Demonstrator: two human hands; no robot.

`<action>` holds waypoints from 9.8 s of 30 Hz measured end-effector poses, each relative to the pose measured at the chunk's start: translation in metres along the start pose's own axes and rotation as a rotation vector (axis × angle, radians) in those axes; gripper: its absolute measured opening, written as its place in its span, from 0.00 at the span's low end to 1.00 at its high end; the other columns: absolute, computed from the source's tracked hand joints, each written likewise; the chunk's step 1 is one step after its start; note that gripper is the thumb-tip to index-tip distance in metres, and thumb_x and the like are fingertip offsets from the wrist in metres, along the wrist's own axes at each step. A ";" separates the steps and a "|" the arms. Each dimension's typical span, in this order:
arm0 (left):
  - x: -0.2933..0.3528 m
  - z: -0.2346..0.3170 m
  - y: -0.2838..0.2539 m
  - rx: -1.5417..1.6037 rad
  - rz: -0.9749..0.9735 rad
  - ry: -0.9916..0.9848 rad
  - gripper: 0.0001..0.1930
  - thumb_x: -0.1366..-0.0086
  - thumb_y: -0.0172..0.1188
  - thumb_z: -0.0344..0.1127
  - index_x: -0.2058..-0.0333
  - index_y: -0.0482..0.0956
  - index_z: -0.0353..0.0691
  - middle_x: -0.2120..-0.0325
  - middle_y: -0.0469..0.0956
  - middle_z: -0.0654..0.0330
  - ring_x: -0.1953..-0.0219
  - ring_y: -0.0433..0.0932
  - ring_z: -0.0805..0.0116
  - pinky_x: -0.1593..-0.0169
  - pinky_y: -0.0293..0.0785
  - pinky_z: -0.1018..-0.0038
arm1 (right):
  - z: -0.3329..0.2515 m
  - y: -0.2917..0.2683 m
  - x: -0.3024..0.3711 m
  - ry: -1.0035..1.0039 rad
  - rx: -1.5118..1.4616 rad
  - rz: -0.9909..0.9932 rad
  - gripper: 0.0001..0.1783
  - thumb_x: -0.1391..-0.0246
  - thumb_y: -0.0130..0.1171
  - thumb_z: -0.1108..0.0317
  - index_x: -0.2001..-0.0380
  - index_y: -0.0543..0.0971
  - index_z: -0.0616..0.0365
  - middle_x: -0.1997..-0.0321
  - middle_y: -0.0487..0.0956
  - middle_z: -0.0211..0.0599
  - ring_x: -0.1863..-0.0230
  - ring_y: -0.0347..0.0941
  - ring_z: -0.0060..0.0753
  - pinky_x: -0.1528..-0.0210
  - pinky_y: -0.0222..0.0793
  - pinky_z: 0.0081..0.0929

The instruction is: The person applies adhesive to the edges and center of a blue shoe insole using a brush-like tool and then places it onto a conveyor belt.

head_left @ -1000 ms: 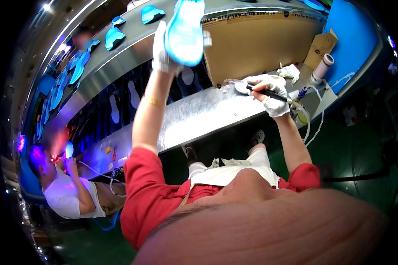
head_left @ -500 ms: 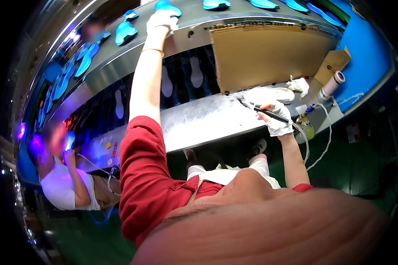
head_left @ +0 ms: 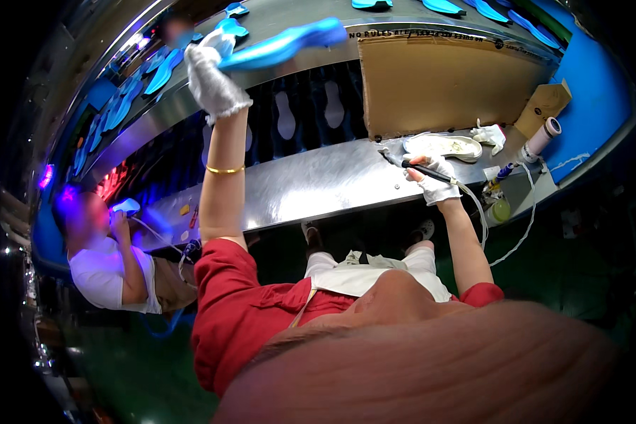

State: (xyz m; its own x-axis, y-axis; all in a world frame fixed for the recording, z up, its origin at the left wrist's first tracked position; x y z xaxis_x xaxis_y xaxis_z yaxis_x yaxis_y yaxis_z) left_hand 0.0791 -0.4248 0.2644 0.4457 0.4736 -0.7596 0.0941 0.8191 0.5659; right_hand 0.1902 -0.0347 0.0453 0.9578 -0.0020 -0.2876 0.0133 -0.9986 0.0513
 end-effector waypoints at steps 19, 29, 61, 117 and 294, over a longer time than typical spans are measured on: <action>0.363 0.032 0.004 0.876 -0.147 -1.714 0.51 0.45 0.38 0.78 0.38 0.58 0.38 0.41 0.60 0.36 0.43 0.64 0.34 0.41 0.62 0.42 | -0.027 0.053 0.057 -0.026 -0.012 -0.109 0.11 0.51 0.64 0.73 0.64 0.73 0.57 0.70 0.77 0.33 0.69 0.74 0.21 0.65 0.70 0.20; 0.369 -0.014 0.006 0.603 0.251 -1.404 0.39 0.40 0.41 0.73 0.46 0.68 0.44 0.57 0.75 0.53 0.58 0.76 0.56 0.52 0.76 0.61 | -0.035 0.101 0.022 -0.223 0.208 0.012 0.09 0.50 0.64 0.75 0.66 0.75 0.58 0.69 0.80 0.30 0.69 0.74 0.17 0.64 0.71 0.18; 0.404 0.039 0.005 0.664 -0.421 -1.693 0.49 0.46 0.39 0.77 0.36 0.56 0.44 0.45 0.68 0.49 0.49 0.73 0.49 0.44 0.70 0.53 | -0.001 0.079 0.084 0.164 -0.046 -0.098 0.05 0.49 0.63 0.72 0.68 0.80 0.60 0.70 0.80 0.35 0.72 0.76 0.22 0.67 0.73 0.19; 0.274 -0.096 -0.017 -0.155 -0.560 -1.430 0.47 0.48 0.50 0.74 0.41 0.66 0.39 0.52 0.75 0.49 0.55 0.78 0.61 0.53 0.79 0.66 | 0.011 0.119 0.010 0.129 0.019 -0.433 0.08 0.56 0.65 0.76 0.70 0.78 0.58 0.62 0.79 0.35 0.60 0.73 0.26 0.55 0.70 0.23; 0.306 -0.066 0.011 0.130 -0.491 -1.745 0.28 0.35 0.53 0.55 0.47 0.73 0.37 0.59 0.79 0.52 0.62 0.81 0.64 0.57 0.80 0.71 | -0.032 0.074 0.008 0.196 0.310 -0.475 0.07 0.59 0.66 0.75 0.76 0.77 0.62 0.70 0.78 0.36 0.70 0.75 0.29 0.65 0.73 0.23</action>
State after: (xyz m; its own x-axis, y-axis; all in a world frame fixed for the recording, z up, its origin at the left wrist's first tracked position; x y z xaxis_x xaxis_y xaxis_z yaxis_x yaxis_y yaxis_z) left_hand 0.1578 -0.2500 0.0173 0.6687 -0.6908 0.2750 0.5124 0.6961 0.5028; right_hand 0.2080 -0.1072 0.0769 0.9028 0.4292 -0.0278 0.3971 -0.8566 -0.3294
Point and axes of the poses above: each hand's wrist, its own x-axis away from the middle knuckle, its own y-axis out of the palm, z = x × y, the point moved 9 cm from there along -x, towards the middle knuckle
